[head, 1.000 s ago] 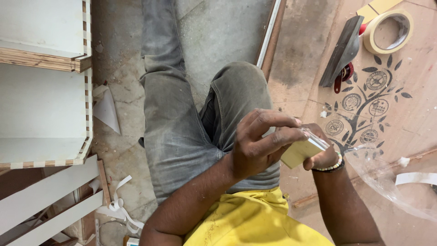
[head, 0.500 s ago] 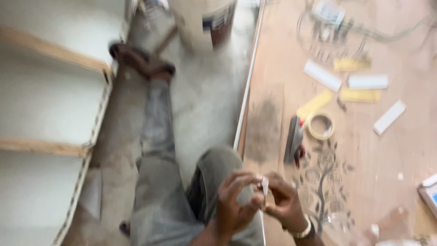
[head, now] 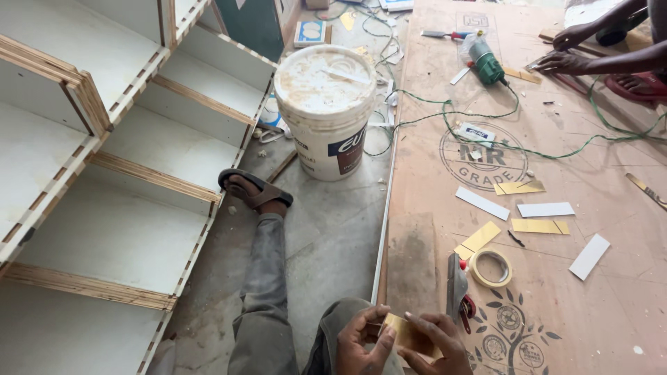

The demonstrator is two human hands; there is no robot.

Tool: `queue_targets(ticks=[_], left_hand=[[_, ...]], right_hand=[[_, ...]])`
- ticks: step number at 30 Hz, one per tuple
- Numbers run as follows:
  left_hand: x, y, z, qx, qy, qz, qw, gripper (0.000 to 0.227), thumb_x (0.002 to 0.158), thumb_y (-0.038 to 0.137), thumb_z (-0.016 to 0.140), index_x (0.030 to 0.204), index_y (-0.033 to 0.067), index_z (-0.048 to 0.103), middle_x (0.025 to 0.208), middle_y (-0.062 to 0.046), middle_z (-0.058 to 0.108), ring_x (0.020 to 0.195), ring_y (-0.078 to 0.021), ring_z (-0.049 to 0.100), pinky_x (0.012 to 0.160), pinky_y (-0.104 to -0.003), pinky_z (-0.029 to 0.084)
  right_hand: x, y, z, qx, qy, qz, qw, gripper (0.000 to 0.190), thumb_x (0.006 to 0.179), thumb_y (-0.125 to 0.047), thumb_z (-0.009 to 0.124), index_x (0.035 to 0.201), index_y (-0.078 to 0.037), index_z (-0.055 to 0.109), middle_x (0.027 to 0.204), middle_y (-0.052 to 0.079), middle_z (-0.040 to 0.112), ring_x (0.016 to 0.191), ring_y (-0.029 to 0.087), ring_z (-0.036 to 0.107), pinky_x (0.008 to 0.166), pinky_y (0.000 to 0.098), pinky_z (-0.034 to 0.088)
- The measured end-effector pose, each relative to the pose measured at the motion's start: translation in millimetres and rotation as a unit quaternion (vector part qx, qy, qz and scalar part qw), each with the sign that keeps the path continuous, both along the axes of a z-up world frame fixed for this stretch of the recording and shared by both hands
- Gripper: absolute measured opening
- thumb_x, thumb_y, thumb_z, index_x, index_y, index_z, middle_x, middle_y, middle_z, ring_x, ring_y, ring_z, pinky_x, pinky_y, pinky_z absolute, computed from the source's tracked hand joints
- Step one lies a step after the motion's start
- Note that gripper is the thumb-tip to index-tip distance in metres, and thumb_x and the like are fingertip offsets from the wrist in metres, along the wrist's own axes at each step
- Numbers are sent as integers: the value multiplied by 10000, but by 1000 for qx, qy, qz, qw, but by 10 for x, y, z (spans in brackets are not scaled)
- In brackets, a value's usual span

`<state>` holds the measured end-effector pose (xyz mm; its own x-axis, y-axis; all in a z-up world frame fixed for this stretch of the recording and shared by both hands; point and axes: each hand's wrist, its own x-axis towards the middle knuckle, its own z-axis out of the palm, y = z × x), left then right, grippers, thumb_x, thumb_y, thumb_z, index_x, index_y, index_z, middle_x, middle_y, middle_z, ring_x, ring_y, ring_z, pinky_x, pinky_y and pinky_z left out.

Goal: The person applies yellow edge banding to the edges of a wooden shelving unit. They peel the backing from small strips of banding, position them on the wood edges, and use a hand-held roller tool to press the banding firmly onto the surface.

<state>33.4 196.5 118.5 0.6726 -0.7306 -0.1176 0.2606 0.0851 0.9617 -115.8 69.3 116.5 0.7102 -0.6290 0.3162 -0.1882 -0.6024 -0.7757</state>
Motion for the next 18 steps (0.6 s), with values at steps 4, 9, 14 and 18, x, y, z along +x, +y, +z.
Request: queue_targets(ticks=[4,9,14,18], left_hand=[[10,-6,-48,-44,0,71,996,262,898,49,754,1141,-44,723,995,-85,767,907,-126,735,853,-272,592],[90,61,232,-40,-38,99,994,299,870,44,764,1157,-21,713,981,-86,749,902,-132,723,833,-277,583],[336,324,959,64,-120,-24,990,425,829,50,760,1249,35,693,860,-122,701,799,-163,679,784,-308,586],[611,535,1520,133,-383,-231,885,314,852,129,781,1154,51,747,1040,-73,779,940,-192,760,872,-349,595]], right_hand=[[-103,23,-189,219,-50,-75,972,714,672,-264,897,1309,-74,635,1071,106,705,1031,229,734,911,357,593],[-202,-122,-836,483,-139,-118,856,536,812,-178,820,1291,-2,654,971,114,696,879,184,676,804,345,572],[-155,-146,-471,439,-230,-63,866,442,905,-163,786,1265,37,627,943,60,670,827,137,613,760,296,520],[56,-44,479,387,-263,-98,878,469,908,-181,718,1327,-23,580,933,31,665,857,108,645,769,271,558]])
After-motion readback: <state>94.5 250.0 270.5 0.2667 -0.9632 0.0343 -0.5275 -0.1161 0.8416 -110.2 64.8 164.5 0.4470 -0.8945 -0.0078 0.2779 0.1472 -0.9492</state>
